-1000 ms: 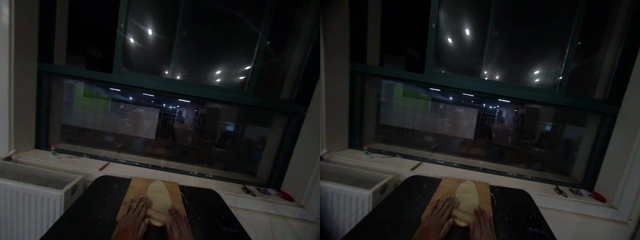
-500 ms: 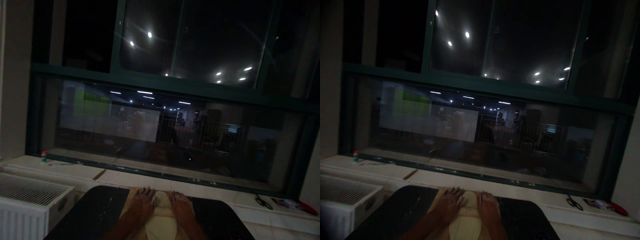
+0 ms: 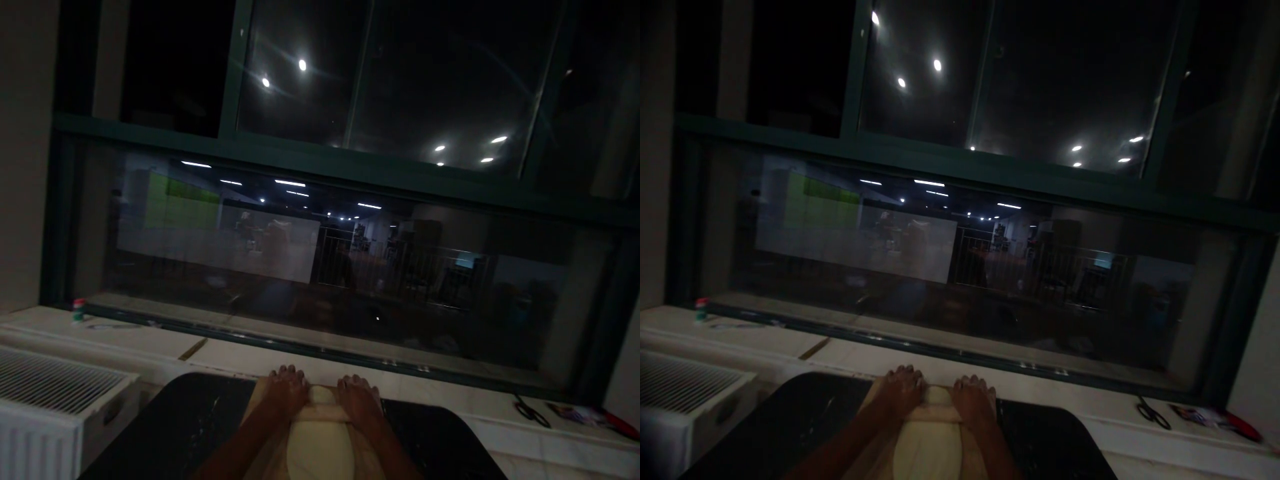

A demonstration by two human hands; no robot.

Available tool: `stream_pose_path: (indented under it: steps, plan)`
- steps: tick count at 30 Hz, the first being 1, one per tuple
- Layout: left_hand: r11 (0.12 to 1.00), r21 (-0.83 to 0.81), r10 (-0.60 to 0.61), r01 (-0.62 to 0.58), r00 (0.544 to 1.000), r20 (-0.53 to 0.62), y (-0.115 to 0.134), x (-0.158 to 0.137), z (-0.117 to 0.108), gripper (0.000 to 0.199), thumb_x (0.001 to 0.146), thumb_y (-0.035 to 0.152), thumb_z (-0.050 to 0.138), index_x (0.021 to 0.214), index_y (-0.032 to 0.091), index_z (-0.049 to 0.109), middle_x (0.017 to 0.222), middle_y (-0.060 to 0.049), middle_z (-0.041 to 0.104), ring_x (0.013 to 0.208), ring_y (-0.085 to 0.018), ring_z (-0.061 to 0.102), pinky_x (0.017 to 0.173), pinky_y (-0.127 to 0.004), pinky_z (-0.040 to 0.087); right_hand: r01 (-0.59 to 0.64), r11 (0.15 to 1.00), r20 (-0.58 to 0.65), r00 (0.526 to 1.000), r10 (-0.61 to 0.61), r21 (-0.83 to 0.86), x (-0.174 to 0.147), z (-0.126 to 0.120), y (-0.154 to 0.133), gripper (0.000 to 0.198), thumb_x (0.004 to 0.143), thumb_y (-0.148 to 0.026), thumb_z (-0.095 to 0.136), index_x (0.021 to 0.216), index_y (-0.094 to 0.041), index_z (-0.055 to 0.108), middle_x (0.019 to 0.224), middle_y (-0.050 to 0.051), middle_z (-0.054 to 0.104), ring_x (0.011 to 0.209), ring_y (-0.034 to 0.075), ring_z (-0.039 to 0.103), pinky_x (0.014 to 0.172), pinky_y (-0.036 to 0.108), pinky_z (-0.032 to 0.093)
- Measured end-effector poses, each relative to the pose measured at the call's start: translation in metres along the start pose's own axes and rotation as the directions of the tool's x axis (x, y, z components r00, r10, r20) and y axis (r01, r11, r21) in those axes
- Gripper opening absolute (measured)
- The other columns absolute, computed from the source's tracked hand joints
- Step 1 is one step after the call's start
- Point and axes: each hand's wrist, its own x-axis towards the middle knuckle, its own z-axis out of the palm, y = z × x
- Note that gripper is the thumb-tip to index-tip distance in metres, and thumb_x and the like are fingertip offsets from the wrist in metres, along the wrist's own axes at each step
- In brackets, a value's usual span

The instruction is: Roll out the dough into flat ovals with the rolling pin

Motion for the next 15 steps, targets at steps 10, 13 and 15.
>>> stream_pose_path:
  steps: [10,13,15]
  plan:
    - [0.991,0.025,0.131,-0.129,0.983,-0.127,0.016,-0.083,0.000,0.049,0.107,0.022,0.042,0.153,0.023,0.059,0.160,-0.011,0.059,0.150,-0.036,0.051,0.122,-0.065,0.042,0.033,0.998,-0.213,0.976,-0.042,-0.046,-0.096,0.024,-0.009,0.052,0.105,-0.014,0.035,0.144,-0.023,0.068,0.152,0.007,0.065,0.144,0.024,0.058,0.121,0.041,0.049]
    - [0.972,0.088,0.236,-0.219,0.932,-0.276,0.009,-0.117,0.010,0.049,0.109,0.024,0.042,0.155,0.028,0.057,0.157,-0.003,0.063,0.144,-0.030,0.059,0.122,-0.056,0.045,0.137,0.986,-0.451,0.877,-0.167,-0.099,-0.125,0.056,-0.005,0.051,0.097,-0.014,0.044,0.135,-0.026,0.075,0.142,0.005,0.071,0.131,0.026,0.069,0.108,0.038,0.061]
    - [0.944,0.136,0.329,-0.300,0.880,-0.342,-0.002,-0.135,0.019,0.056,0.109,0.032,0.049,0.165,0.033,0.044,0.161,0.001,0.058,0.143,-0.027,0.060,0.122,-0.048,0.046,0.185,0.981,-0.560,0.806,-0.189,-0.065,-0.141,0.076,-0.004,0.048,0.095,-0.017,0.048,0.126,-0.034,0.080,0.130,0.002,0.077,0.120,0.026,0.075,0.100,0.037,0.065]
